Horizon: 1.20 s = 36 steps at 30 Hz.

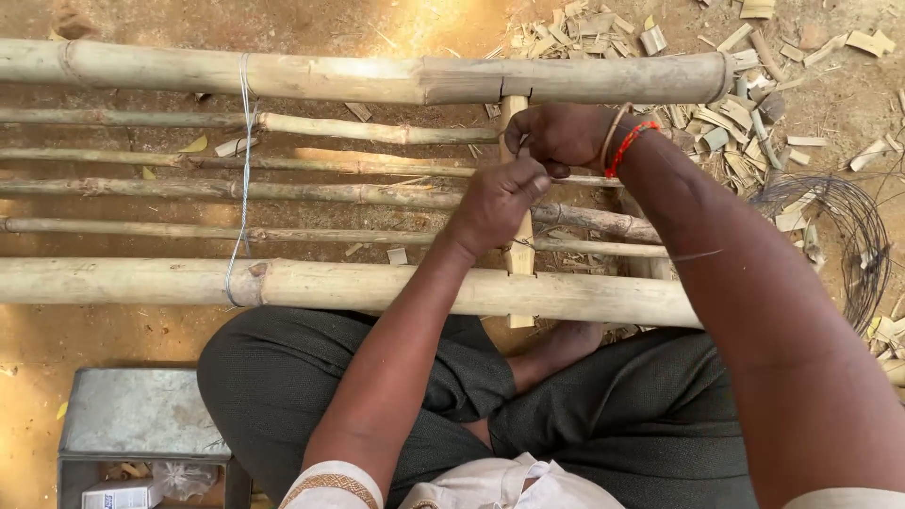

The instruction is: Binding bamboo poles together with metal wire to construct a structure.

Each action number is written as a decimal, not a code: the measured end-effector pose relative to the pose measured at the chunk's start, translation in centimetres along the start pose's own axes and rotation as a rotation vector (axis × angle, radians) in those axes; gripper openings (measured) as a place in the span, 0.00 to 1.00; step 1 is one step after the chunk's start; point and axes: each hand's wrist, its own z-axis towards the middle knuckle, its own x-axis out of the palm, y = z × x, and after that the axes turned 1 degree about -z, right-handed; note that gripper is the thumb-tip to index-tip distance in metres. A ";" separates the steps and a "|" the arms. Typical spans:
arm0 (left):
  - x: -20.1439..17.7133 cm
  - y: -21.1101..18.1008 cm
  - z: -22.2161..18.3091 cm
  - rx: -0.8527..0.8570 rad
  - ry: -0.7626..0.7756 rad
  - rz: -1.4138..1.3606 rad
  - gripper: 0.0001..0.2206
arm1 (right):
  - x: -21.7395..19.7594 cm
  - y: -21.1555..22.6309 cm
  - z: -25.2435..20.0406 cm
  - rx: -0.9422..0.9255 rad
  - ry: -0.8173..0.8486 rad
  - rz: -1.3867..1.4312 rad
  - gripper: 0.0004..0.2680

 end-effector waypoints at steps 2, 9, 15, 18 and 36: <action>0.9 -0.5 0.3 0.032 0.078 0.216 0.07 | 0.5 2.9 0.5 0.043 0.054 -0.233 0.06; 2.5 -3.0 2.9 0.011 0.453 0.883 0.09 | 0.6 5.6 1.8 0.175 0.219 -0.677 0.09; 0.1 -4.3 1.9 -0.080 0.294 0.470 0.08 | -2.2 -2.2 2.8 0.001 0.238 0.112 0.04; 2.5 -2.9 1.7 0.006 0.392 0.681 0.10 | -1.1 0.5 3.3 0.084 0.226 -0.158 0.06; -3.9 -2.1 1.3 -0.177 0.195 0.795 0.11 | 1.2 1.8 -5.8 0.086 -0.352 -0.458 0.13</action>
